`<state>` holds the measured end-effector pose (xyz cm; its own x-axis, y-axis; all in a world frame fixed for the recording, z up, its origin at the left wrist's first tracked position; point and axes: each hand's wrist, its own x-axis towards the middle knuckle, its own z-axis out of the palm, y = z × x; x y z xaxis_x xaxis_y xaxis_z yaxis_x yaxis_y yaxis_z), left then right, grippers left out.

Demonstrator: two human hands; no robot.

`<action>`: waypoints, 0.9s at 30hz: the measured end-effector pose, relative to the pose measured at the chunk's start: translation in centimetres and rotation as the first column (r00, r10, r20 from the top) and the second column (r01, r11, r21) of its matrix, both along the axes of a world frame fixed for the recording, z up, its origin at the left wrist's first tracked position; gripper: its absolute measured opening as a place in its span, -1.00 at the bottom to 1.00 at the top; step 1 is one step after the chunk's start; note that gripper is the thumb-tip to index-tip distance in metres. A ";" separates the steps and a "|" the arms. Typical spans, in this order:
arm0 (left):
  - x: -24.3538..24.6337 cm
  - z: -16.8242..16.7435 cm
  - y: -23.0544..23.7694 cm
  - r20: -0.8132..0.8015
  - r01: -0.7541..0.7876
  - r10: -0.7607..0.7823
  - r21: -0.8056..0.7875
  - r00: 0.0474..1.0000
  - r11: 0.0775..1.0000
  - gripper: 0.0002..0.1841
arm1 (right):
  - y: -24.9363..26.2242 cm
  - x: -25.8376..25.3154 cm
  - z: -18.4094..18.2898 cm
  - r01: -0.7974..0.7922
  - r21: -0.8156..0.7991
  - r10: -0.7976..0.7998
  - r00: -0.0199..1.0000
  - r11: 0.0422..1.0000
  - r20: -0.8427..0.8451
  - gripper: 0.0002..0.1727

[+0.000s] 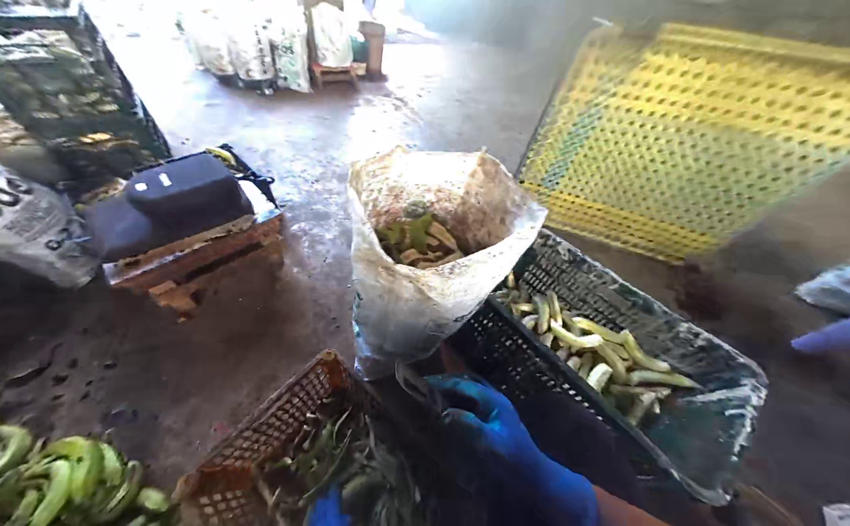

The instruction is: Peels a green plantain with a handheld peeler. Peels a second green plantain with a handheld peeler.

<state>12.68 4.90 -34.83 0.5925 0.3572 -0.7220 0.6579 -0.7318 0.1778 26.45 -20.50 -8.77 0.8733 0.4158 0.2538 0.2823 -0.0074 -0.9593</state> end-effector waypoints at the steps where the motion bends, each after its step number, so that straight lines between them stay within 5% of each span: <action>1: 0.2 0.4 0.7 0.076 -0.071 0.077 -0.070 0.994 0.995 -0.20 | 0.3 -0.3 0.0 -0.018 0.012 0.018 1.000 1.000 -0.003 -0.54; 4: 1.7 4.3 2.6 0.386 -0.208 0.327 -0.318 0.863 0.925 -0.39 | 0.9 -0.8 0.2 -0.069 0.049 0.067 0.997 0.996 0.037 -0.53; 7: 1.8 12.1 2.7 0.535 -0.179 0.538 -0.580 0.652 0.794 -0.45 | 1.3 -1.3 0.4 -0.081 0.123 0.073 0.995 0.989 0.070 -0.53; 12: -1.2 25.0 1.7 0.609 0.225 0.748 -0.793 0.263 0.567 -0.33 | 1.6 -0.8 1.4 -0.141 0.385 0.183 0.980 0.912 -0.074 -0.51; 15: -2.9 29.7 0.2 0.679 0.387 0.703 -0.719 0.213 0.577 -0.38 | 0.9 -0.8 2.2 -0.346 0.531 0.488 0.860 0.773 -0.150 -0.47; 19: -3.7 31.0 -2.5 0.763 0.360 0.592 -0.645 0.259 0.674 -0.50 | 0.8 -1.4 2.8 -0.540 0.553 0.710 0.690 0.635 -0.141 -0.35; 23: -4.2 30.9 -2.8 0.761 0.306 0.634 -0.641 0.136 0.704 -0.33 | 0.6 -2.2 3.5 -0.537 0.561 0.765 0.556 0.630 -0.325 -0.35; 25: -4.6 31.3 -2.9 0.708 0.298 0.702 -0.688 0.074 0.662 -0.24 | 0.8 -3.4 4.5 -0.527 0.573 0.771 0.524 0.627 -0.362 -0.48; 27: -4.6 30.4 -3.4 0.570 0.357 0.821 -0.769 0.009 0.530 -0.26 | 1.1 -2.6 2.6 -0.666 0.610 0.899 0.383 0.429 -0.213 -0.39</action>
